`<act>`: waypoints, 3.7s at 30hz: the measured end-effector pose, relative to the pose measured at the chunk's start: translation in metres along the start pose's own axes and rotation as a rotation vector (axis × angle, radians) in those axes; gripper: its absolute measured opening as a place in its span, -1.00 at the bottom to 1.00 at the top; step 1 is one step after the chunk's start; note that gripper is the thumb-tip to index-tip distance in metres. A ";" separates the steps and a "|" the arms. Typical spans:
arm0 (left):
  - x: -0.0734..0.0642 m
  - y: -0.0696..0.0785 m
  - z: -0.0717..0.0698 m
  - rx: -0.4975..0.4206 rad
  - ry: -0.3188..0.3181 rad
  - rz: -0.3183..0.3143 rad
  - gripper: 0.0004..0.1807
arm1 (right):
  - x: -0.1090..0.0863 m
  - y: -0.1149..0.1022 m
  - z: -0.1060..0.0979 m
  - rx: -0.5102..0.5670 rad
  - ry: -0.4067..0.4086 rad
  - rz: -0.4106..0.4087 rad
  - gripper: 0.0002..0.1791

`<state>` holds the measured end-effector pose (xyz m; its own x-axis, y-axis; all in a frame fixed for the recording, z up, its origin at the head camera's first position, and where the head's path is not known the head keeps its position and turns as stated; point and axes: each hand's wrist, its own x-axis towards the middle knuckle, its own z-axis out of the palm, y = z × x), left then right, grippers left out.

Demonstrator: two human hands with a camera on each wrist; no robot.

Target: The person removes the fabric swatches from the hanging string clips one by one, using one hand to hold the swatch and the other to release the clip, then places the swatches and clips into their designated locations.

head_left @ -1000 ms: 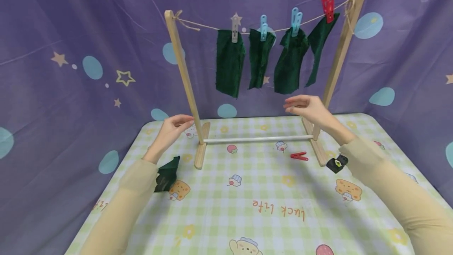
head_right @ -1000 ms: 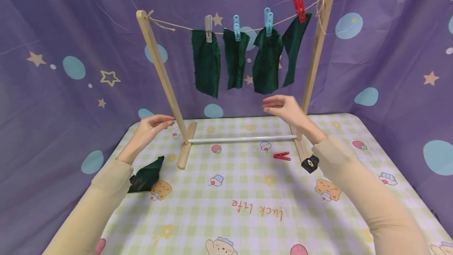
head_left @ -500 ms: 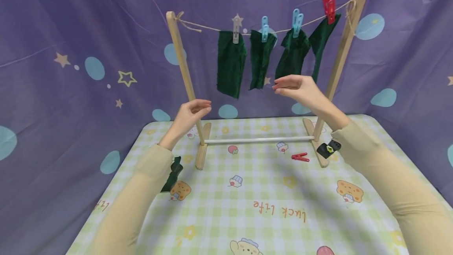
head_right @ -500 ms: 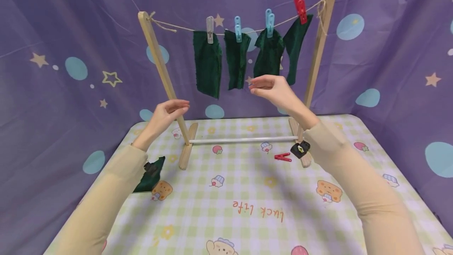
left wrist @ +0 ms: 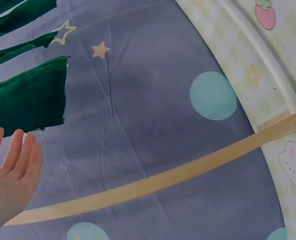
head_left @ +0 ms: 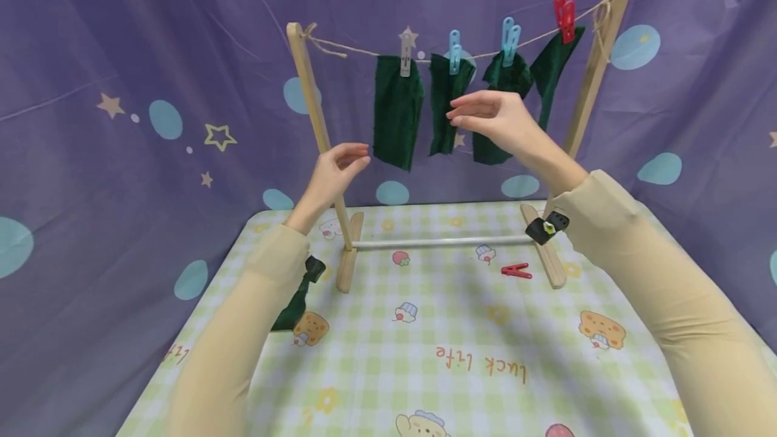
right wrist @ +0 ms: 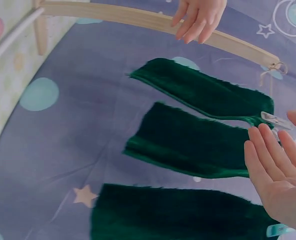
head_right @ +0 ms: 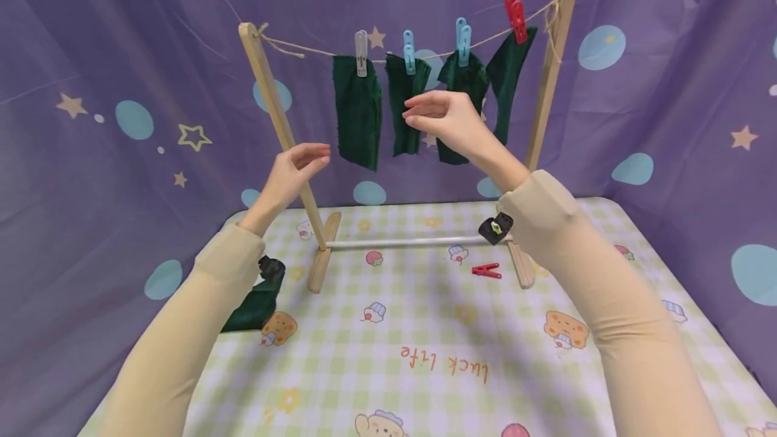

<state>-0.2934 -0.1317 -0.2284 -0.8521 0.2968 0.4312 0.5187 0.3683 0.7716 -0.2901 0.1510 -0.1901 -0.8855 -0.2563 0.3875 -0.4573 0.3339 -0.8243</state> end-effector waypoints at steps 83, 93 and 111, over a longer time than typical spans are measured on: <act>0.046 -0.034 0.026 -0.058 0.094 -0.112 -0.71 | 0.081 -0.067 0.026 0.037 0.159 0.017 -0.50; 0.042 -0.032 0.023 -0.083 0.089 -0.128 -0.70 | 0.079 -0.065 0.024 -0.017 0.145 0.029 -0.48; 0.034 -0.023 0.016 -0.130 0.119 -0.074 -0.71 | 0.074 -0.064 0.023 -0.162 0.264 -0.123 -0.66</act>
<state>-0.3333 -0.1158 -0.2387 -0.8939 0.1641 0.4171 0.4473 0.2664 0.8538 -0.3247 0.0894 -0.1179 -0.8038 -0.0667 0.5912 -0.5504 0.4605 -0.6964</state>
